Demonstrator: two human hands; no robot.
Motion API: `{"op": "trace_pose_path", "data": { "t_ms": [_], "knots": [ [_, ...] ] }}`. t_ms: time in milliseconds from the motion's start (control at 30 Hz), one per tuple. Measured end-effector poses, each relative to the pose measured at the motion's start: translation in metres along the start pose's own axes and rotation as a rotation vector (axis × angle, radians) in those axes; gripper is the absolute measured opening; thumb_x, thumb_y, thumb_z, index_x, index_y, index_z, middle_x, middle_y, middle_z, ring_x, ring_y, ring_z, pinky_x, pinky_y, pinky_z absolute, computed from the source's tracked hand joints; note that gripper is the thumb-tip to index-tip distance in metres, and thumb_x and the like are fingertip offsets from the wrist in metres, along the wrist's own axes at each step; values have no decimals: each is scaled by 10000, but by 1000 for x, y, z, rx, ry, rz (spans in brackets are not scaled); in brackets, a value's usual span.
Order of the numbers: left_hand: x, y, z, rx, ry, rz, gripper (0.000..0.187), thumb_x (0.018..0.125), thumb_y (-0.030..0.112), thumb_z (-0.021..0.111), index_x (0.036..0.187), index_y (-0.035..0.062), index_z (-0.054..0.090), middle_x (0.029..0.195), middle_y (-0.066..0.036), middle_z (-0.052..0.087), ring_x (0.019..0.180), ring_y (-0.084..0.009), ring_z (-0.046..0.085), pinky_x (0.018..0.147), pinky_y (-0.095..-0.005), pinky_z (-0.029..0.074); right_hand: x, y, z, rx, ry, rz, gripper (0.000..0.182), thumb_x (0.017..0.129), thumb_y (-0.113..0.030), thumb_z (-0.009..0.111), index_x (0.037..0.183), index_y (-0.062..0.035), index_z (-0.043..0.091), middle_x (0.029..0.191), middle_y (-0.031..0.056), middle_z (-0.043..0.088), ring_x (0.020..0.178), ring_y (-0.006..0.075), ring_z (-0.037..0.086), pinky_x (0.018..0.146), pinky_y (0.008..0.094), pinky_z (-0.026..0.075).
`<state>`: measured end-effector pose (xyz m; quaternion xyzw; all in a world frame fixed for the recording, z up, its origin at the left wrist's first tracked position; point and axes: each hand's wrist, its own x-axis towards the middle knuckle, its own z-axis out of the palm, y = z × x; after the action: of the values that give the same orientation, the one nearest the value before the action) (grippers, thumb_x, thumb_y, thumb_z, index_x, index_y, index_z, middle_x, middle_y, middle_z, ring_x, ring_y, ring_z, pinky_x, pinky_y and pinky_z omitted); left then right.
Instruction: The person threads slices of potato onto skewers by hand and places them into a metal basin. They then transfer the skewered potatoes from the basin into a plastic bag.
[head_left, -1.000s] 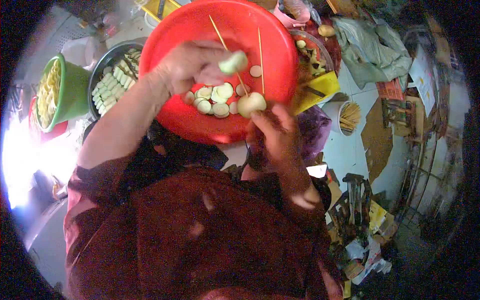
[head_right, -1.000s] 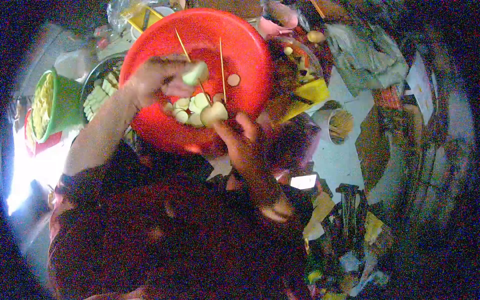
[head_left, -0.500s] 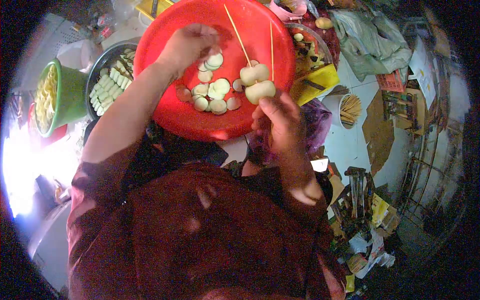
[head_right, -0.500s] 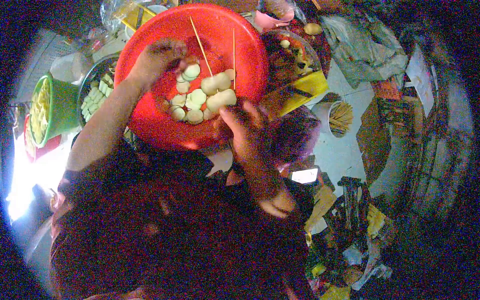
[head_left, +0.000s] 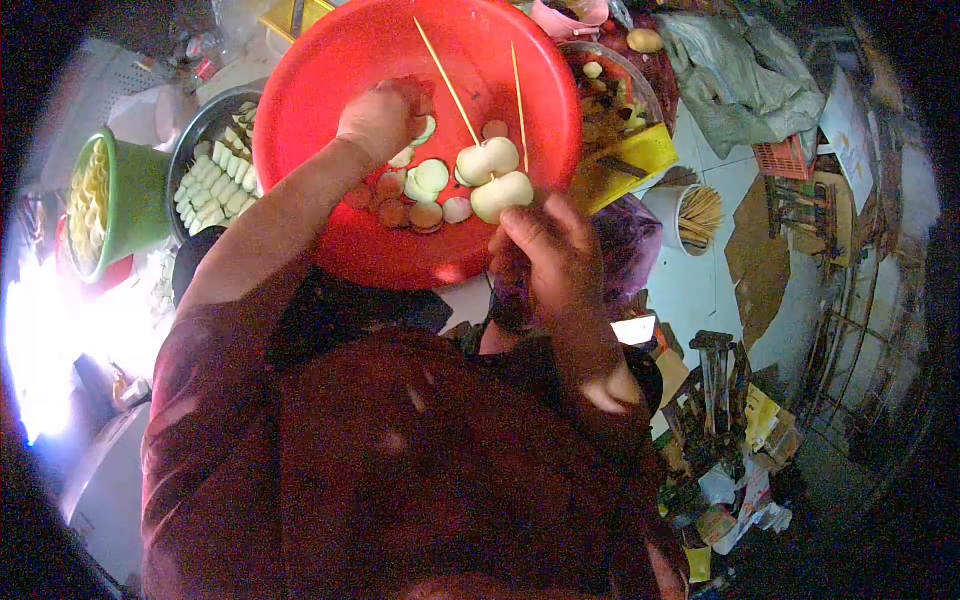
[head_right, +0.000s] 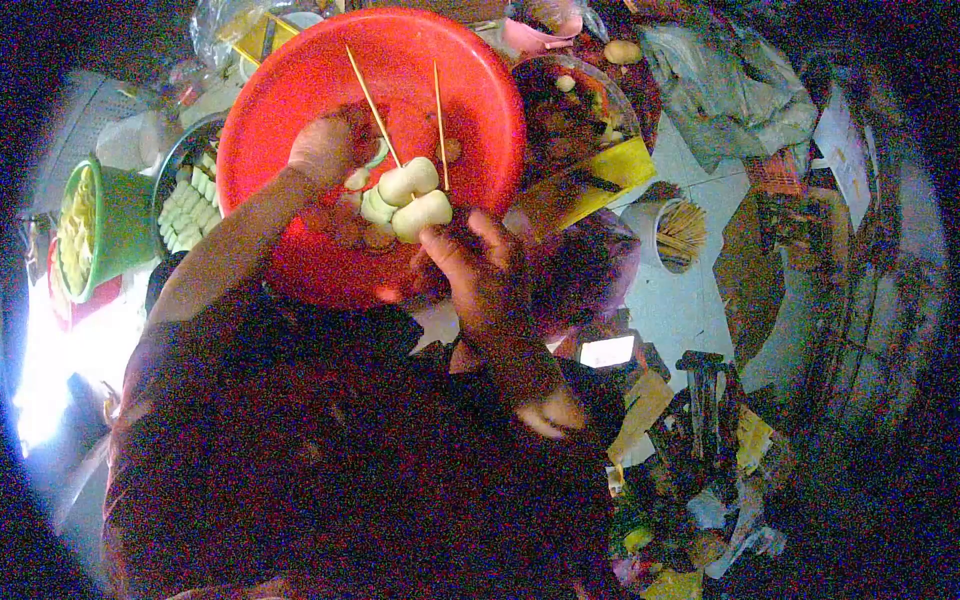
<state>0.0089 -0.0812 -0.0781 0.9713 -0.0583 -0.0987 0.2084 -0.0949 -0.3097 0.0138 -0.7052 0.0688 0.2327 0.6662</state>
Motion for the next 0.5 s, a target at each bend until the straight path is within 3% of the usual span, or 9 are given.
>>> {"op": "trace_pose_path", "data": {
  "t_ms": [67, 133, 167, 233, 267, 400, 500],
  "knots": [
    [1, 0, -13, -72, -79, 59, 263, 829, 277, 534, 892, 28, 591, 910, -174, 615, 832, -300, 618, 700, -382, 519, 8, 38, -10, -335, 209, -90, 203, 839, -217, 576, 956, -51, 564, 658, 25, 567, 521, 106, 521, 479, 232, 406],
    [7, -4, -28, -917, -34, -213, 196, 812, 198, 547, 884, 20, 582, 889, -130, 615, 777, -233, 618, 666, -329, 526, 4, 23, -9, -297, 133, -86, 185, 840, -205, 575, 943, -51, 564, 650, 24, 566, 521, 104, 523, 477, 231, 408],
    [10, -10, -35, -913, -30, -212, 196, 812, 198, 547, 884, 20, 582, 889, -130, 615, 777, -233, 618, 666, -329, 526, 2, 14, -7, -262, 57, -80, 166, 842, -193, 574, 930, -52, 563, 643, 22, 566, 522, 103, 524, 475, 231, 410],
    [9, -11, -63, -1716, 24, -185, 163, 803, 128, 525, 903, 5, 562, 892, -104, 602, 791, -197, 606, 653, -294, 532, -5, 2, 0, -179, 35, -25, 156, 841, -189, 576, 918, -53, 562, 640, 23, 565, 521, 104, 527, 472, 230, 410],
    [0, 2, -75, -1696, 215, -325, 174, 805, 97, 505, 941, -7, 539, 922, -116, 597, 830, -222, 600, 670, -297, 544, -6, -1, 4, -98, 16, 36, 147, 841, -185, 577, 905, -54, 562, 636, 24, 565, 520, 105, 530, 469, 229, 410],
    [-4, -20, -85, -1865, 229, -272, 181, 803, 62, 498, 964, -17, 520, 946, -120, 590, 853, -223, 597, 702, -282, 550, -4, 2, 6, -176, -18, -37, 141, 841, -190, 578, 887, -58, 559, 634, 27, 564, 511, 109, 531, 455, 233, 413],
    [-8, -21, -89, -1803, 286, -252, 264, 783, 120, 524, 1022, 11, 504, 918, -102, 593, 809, -218, 601, 740, -291, 541, -10, -15, 16, -19, -48, 29, 141, 834, -182, 586, 898, -58, 563, 637, 33, 565, 502, 115, 531, 449, 237, 422]
  ]
}}
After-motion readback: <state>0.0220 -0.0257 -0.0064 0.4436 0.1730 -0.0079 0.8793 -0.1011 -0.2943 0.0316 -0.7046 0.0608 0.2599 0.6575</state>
